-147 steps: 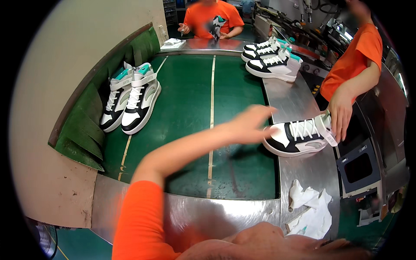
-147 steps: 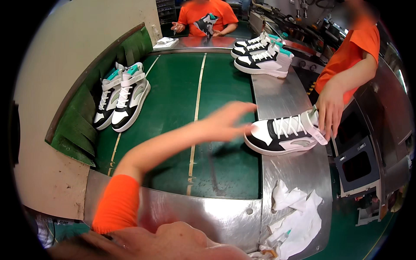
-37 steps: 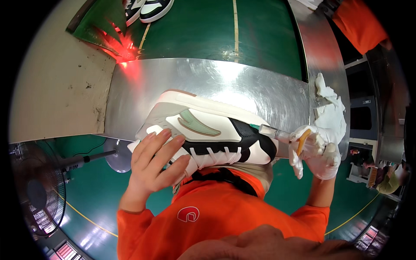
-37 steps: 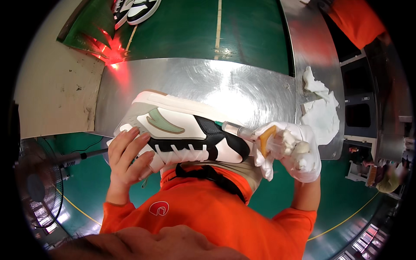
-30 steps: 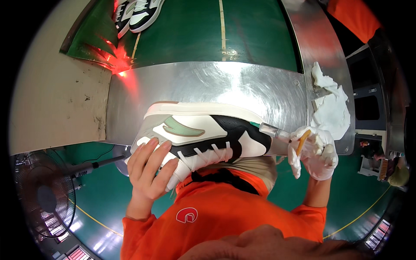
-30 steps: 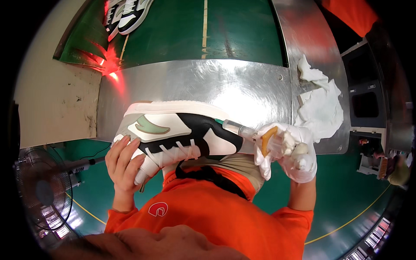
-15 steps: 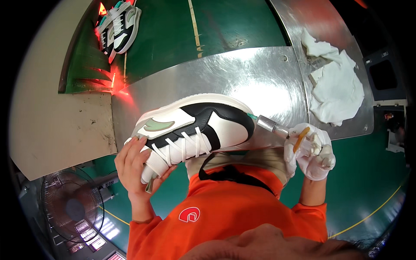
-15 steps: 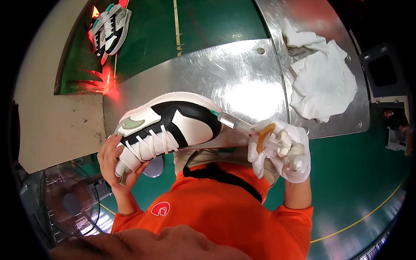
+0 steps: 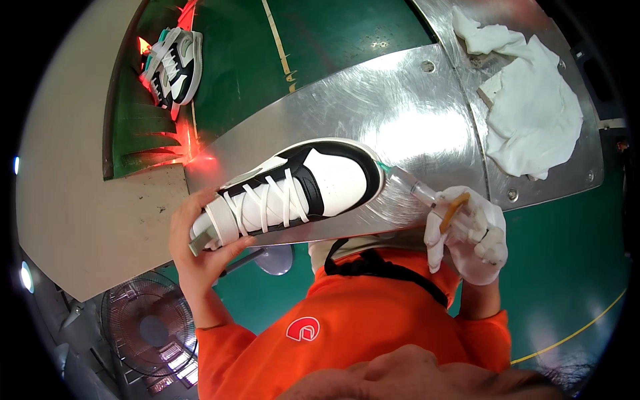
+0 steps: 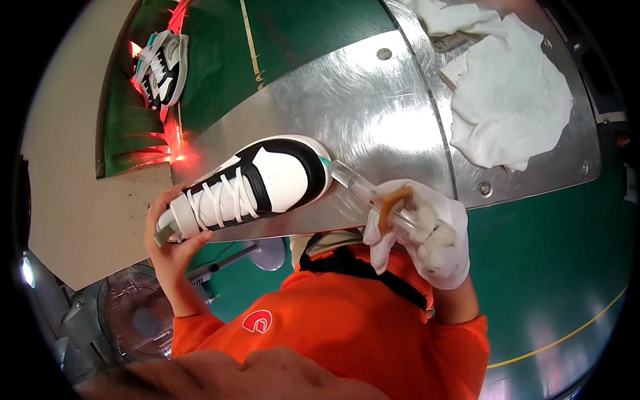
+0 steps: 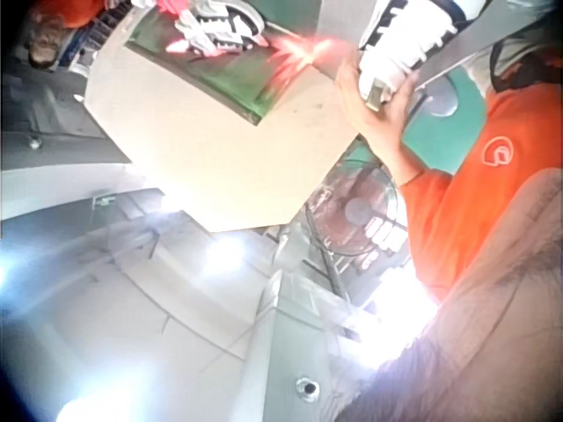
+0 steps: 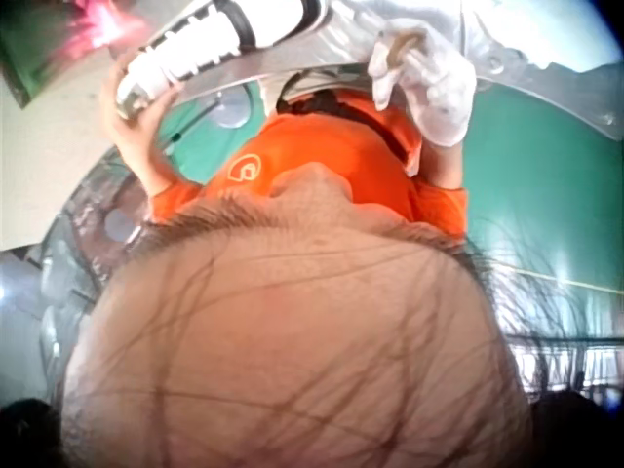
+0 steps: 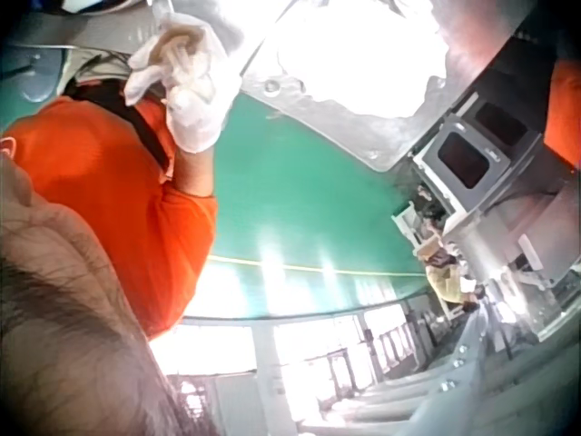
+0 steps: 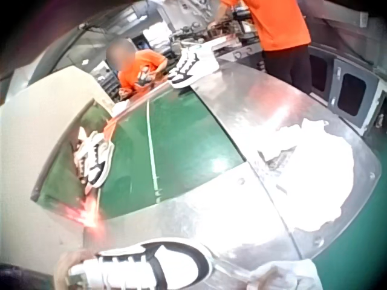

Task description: The person applies glue to the sole and upper edges of several white and black high-top sneakers using a syringe. They handle each shoe one at a time, rotating it to cover different areas, and place the finished shoes on a metal table.

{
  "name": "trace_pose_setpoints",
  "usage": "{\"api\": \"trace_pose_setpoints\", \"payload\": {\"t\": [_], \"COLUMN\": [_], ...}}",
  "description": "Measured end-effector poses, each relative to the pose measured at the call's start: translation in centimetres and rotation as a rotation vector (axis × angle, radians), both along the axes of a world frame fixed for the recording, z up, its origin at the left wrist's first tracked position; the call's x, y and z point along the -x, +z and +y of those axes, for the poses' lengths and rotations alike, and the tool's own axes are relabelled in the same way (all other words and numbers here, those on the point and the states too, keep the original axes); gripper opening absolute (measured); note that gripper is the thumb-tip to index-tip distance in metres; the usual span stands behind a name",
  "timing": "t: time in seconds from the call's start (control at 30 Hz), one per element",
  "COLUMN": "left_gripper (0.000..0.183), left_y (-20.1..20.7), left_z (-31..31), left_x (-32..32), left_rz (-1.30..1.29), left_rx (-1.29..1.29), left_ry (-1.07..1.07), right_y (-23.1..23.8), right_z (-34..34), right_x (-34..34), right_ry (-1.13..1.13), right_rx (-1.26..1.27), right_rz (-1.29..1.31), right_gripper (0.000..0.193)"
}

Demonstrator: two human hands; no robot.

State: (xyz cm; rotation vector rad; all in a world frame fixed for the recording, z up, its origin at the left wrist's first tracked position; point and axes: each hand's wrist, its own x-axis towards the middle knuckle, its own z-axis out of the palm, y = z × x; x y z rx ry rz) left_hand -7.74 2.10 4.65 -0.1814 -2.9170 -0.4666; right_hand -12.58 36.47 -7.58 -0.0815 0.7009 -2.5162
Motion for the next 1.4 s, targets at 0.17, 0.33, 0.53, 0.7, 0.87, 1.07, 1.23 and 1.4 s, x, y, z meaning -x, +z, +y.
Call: {"api": "trace_pose_setpoints", "payload": {"t": [0.17, 0.33, 0.53, 0.7, 0.87, 1.07, 1.23, 1.4], "left_gripper": [0.065, 0.067, 0.074, 0.077, 0.085, 0.064, 0.097, 0.087], "left_y": [0.9, 1.9, 2.5, 4.1, 7.7, 1.7, -5.1, -4.7], "left_z": [2.3, 5.4, 6.2, 6.0, 3.8, 5.1, 7.7, 7.5], "left_x": [0.6, -1.0, -1.2, -0.8, 2.2, 13.1, 17.7, 17.0], "left_rz": [-0.125, -0.184, -0.243, -0.414, -0.721, -0.672, -0.838, -0.757], "left_rx": [-0.116, 0.117, 0.272, 0.252, 0.023, -0.102, 0.072, -0.133], "left_ry": [0.122, 0.167, 0.066, 0.057, -0.071, -0.324, -0.397, -0.278], "right_y": [0.6, 0.6, -0.1, 0.0, 0.1, 0.3, 1.1, 1.0], "right_z": [-1.1, -1.5, -2.3, -3.5, -4.4, -5.8, -6.2, -6.5], "right_x": [0.3, -0.1, -1.4, -3.1, -4.8, -6.9, -8.4, -9.3], "right_ry": [-0.047, -0.033, 0.005, -0.033, -0.054, -0.069, 0.022, 0.05], "right_rx": [-0.111, -0.134, -0.099, -0.145, -0.291, -0.347, -0.444, -0.362], "right_rz": [-0.017, -0.052, -0.004, 0.109, 0.282, 0.275, 0.318, 0.256], "right_gripper": [0.028, 0.037, 0.074, 0.082, 0.08, 0.075, 0.076, 0.073]}}
